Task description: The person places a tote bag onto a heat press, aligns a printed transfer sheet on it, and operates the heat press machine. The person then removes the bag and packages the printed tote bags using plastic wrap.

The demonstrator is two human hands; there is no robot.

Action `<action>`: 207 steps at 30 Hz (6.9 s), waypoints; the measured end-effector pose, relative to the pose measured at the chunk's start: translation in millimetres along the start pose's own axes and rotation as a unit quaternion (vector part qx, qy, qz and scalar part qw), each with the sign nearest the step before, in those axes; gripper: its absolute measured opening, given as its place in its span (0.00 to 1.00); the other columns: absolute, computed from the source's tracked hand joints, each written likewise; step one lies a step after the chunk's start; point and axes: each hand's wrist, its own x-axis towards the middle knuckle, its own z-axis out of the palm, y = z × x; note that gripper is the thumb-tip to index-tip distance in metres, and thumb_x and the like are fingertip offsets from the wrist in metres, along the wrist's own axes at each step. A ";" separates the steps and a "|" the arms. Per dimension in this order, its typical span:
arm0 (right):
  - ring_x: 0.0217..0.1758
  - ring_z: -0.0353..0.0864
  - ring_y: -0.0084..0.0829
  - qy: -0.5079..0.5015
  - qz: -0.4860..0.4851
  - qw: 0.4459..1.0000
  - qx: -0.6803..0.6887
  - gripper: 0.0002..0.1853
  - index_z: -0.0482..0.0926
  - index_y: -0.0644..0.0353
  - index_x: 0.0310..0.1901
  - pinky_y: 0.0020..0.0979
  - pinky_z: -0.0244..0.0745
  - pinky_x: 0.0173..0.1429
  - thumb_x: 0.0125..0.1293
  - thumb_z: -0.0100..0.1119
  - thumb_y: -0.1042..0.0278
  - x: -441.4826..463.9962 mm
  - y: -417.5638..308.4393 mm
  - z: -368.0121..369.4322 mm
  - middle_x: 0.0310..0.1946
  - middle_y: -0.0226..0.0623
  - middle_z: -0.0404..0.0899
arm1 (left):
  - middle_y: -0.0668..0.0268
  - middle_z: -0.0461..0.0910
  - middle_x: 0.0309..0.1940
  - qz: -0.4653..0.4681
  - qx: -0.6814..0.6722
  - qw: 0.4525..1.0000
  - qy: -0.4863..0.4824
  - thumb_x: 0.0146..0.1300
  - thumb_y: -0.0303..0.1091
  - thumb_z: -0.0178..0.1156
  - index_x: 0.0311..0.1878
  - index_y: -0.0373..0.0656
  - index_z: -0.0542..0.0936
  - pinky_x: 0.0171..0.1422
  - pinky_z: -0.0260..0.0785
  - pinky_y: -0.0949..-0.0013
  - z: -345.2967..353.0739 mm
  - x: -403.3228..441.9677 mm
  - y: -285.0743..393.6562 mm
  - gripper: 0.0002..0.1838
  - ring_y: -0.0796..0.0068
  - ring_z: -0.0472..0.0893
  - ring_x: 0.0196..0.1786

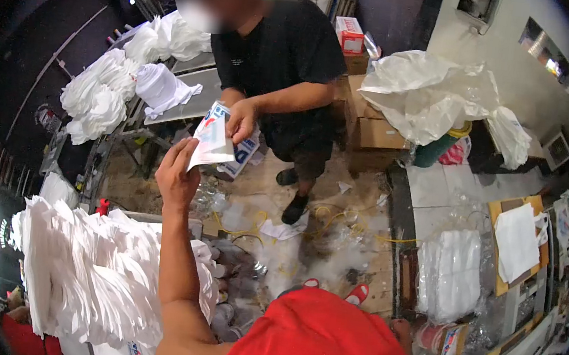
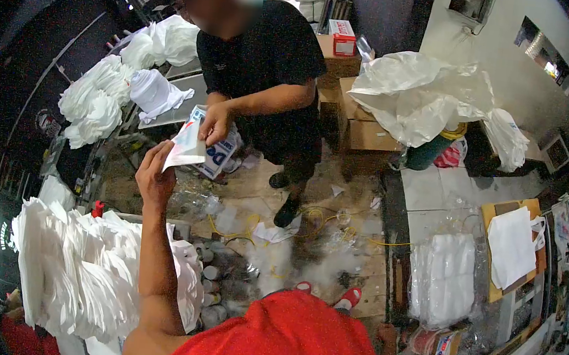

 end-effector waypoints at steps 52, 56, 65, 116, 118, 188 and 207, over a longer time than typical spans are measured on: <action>0.50 0.84 0.32 0.047 -0.176 0.662 0.727 0.20 0.78 0.58 0.56 0.35 0.80 0.55 0.62 0.65 0.69 -160.2 -216.1 -22.1 0.47 0.38 0.84 | 0.60 0.82 0.51 -0.319 -0.500 0.198 -0.780 0.68 0.29 0.60 0.67 0.39 0.69 0.51 0.80 0.66 190.3 -231.0 393.9 0.25 0.70 0.84 0.49; 0.52 0.85 0.41 0.143 -0.083 0.543 0.823 0.19 0.77 0.60 0.57 0.47 0.80 0.58 0.64 0.63 0.68 -112.2 -52.0 -2.7 0.48 0.42 0.84 | 0.54 0.68 0.69 -0.253 -0.408 0.243 -0.843 0.69 0.46 0.62 0.76 0.48 0.56 0.56 0.77 0.50 213.2 -256.3 425.6 0.38 0.54 0.80 0.57; 0.34 0.82 0.33 0.472 -0.069 0.302 0.826 0.18 0.74 0.47 0.53 0.39 0.81 0.33 0.63 0.62 0.76 -91.0 167.9 -162.2 0.34 0.29 0.80 | 0.53 0.83 0.51 0.031 -0.130 0.429 -0.893 0.68 0.41 0.56 0.59 0.41 0.78 0.52 0.77 0.62 297.0 -321.7 372.8 0.20 0.62 0.84 0.51; 0.37 0.84 0.39 0.614 0.094 0.732 0.279 0.15 0.76 0.62 0.44 0.39 0.79 0.45 0.58 0.66 0.68 -0.4 -110.2 -428.5 0.32 0.43 0.82 | 0.62 0.82 0.28 -0.057 -0.494 0.532 -0.686 0.63 0.32 0.66 0.55 0.33 0.73 0.30 0.77 0.70 541.6 -83.3 801.6 0.20 0.76 0.82 0.27; 0.39 0.83 0.42 0.630 0.090 0.733 0.242 0.14 0.77 0.62 0.44 0.41 0.78 0.48 0.57 0.65 0.68 1.6 -118.9 -444.6 0.33 0.43 0.82 | 0.63 0.81 0.28 -0.097 -0.508 0.489 -0.703 0.64 0.30 0.65 0.56 0.34 0.72 0.29 0.75 0.70 540.9 -77.0 803.0 0.20 0.76 0.80 0.26; 0.60 0.72 0.47 0.566 -0.156 0.809 0.001 0.22 0.81 0.55 0.53 0.47 0.69 0.64 0.54 0.62 0.66 114.8 -155.4 -567.4 0.55 0.40 0.78 | 0.63 0.81 0.36 -0.103 -0.527 0.447 -0.715 0.65 0.34 0.58 0.49 0.33 0.79 0.44 0.75 0.67 637.9 -59.8 974.0 0.15 0.70 0.81 0.38; 0.34 0.81 0.30 0.548 0.074 0.685 0.475 0.11 0.82 0.58 0.34 0.33 0.76 0.39 0.52 0.73 0.65 79.1 -38.9 -569.6 0.30 0.35 0.83 | 0.59 0.81 0.39 -0.189 -0.541 0.327 -0.751 0.64 0.32 0.58 0.48 0.35 0.76 0.46 0.77 0.62 640.5 -59.3 979.8 0.13 0.65 0.82 0.40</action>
